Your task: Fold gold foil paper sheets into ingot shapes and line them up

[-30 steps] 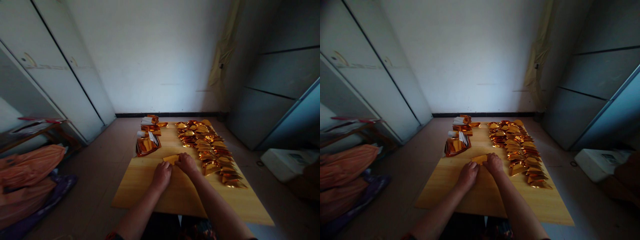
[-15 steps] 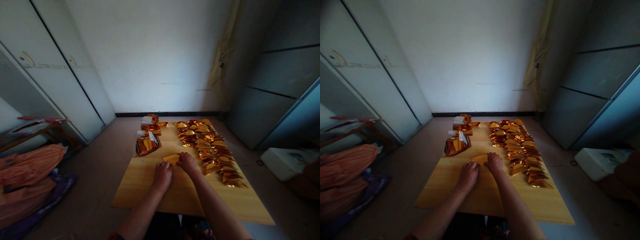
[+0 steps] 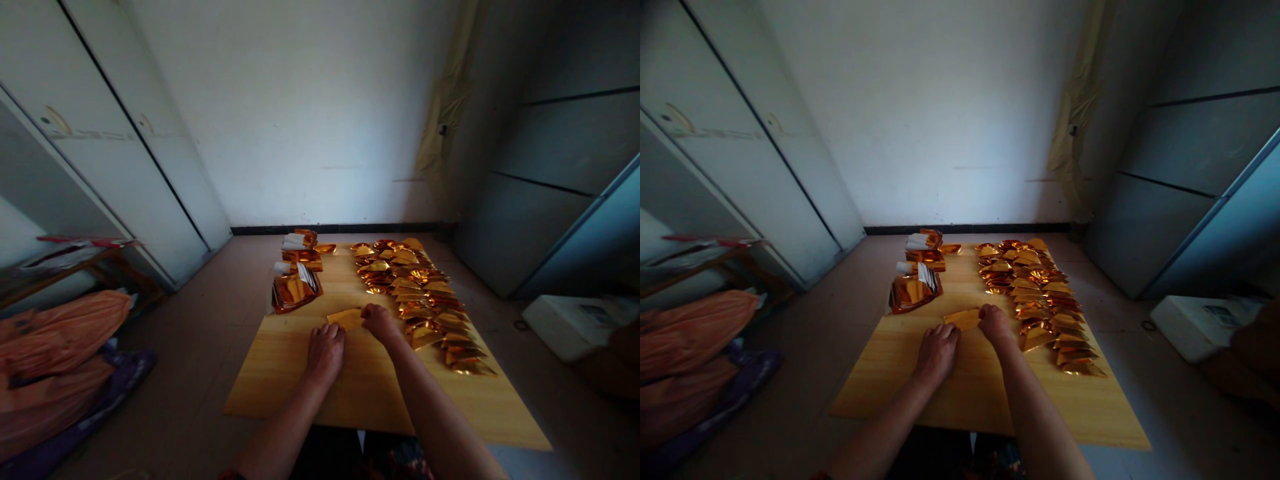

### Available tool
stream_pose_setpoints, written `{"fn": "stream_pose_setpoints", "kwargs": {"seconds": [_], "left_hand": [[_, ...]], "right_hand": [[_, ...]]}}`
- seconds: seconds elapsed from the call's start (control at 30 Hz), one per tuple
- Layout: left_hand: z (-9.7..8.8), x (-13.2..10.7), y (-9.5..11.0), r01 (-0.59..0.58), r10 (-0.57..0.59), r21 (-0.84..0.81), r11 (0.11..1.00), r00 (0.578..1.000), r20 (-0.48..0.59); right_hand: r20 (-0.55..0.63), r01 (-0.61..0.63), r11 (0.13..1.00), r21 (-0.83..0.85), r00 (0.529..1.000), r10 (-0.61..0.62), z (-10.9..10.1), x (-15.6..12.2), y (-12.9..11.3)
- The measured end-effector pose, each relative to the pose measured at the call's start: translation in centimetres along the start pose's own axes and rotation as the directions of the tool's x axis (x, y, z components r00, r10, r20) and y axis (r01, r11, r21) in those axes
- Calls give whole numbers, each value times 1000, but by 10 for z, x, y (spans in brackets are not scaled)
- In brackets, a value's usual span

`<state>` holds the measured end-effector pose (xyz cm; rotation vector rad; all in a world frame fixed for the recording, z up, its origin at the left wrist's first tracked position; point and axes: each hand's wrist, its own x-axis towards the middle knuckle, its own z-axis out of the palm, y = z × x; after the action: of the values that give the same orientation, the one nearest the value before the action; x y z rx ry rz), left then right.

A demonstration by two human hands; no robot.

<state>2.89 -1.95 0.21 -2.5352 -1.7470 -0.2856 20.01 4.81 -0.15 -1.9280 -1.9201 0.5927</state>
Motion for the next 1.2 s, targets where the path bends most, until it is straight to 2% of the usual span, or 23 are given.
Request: {"fn": "stream_pose_setpoints", "kwargs": {"seconds": [0.2, 0.3, 0.53, 0.7, 0.83, 0.93, 1.0, 1.2], "left_hand": [[-1, 0, 4, 22, -21, -22, 1000, 1000, 8], [1, -1, 5, 24, -24, -26, 999, 1000, -12], [7, 7, -8, -55, 43, -130, 990, 995, -93], [13, 18, -14, 10, -57, -254, 967, 983, -177], [16, 21, -16, 70, -178, -342, 937, 939, -294], [15, 22, -16, 90, -222, -357, 930, 911, -347], [14, 23, -16, 112, -238, -349, 930, 909, -342], [8, 25, -16, 200, -263, -296, 934, 946, -191]], "right_hand": [[-10, -21, 991, -133, 1000, 20, -1, 3, -2], [-20, 5, 983, -181, 1000, -9, -3, 1, -7], [22, 77, 989, -129, 997, -75, -10, -8, -16], [8, 136, 980, -147, 991, -136, -11, -12, -17], [1, 132, 975, -180, 991, -134, -12, -14, -17], [40, 150, 970, -191, 989, -144, -14, -15, -17], [71, 172, 963, -207, 985, -160, -15, -14, -17], [61, 194, 952, -235, 981, -185, -13, -15, -16]]}}
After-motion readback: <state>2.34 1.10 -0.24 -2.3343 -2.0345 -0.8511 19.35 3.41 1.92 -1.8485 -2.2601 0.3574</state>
